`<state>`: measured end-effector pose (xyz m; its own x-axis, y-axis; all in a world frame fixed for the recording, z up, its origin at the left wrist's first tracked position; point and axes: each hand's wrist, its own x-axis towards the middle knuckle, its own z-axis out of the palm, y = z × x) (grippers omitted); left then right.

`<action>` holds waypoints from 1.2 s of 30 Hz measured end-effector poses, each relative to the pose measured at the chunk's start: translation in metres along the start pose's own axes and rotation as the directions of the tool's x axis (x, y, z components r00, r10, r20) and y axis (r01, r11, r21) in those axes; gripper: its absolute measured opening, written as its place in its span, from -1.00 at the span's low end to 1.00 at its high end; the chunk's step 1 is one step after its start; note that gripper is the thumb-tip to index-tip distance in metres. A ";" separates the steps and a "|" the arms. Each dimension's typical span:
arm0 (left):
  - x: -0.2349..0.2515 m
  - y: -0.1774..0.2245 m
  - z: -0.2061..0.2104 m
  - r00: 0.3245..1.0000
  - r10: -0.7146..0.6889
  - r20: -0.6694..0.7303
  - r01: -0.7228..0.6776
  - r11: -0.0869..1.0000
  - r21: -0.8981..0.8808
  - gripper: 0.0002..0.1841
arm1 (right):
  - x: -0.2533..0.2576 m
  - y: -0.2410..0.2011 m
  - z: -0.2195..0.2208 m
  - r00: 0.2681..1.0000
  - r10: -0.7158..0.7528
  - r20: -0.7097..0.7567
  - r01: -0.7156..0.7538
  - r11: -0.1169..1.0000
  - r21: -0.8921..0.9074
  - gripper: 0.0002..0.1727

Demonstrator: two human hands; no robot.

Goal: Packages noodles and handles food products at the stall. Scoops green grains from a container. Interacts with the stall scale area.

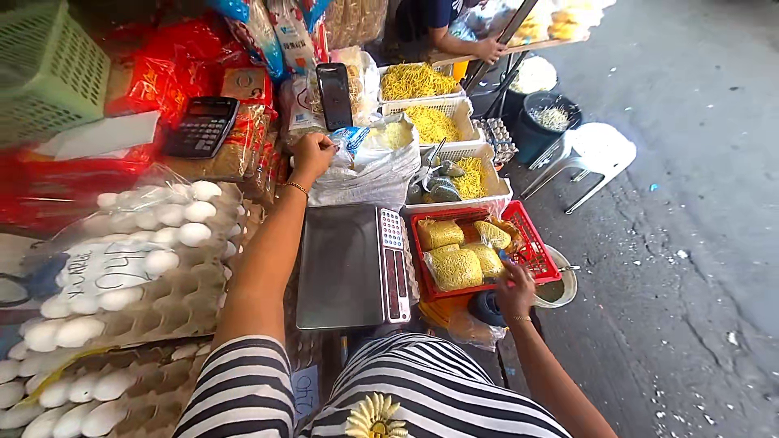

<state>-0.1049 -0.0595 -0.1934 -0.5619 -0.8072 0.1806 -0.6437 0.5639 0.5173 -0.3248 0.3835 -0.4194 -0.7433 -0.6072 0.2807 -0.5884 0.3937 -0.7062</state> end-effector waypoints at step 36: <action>-0.008 -0.057 -0.038 0.927 -0.328 -0.183 -0.091 0.277 -0.957 -0.82 | 0.203 -0.329 0.220 0.801 -0.229 0.554 0.363 0.921 -0.144 -0.48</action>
<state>-0.0442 -0.0923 -0.1931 -0.2143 -0.9651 0.1505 0.3699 0.0624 0.9270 -0.2127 -0.0211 -0.2729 -0.2843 -0.9584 0.0264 -0.8574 0.2418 -0.4543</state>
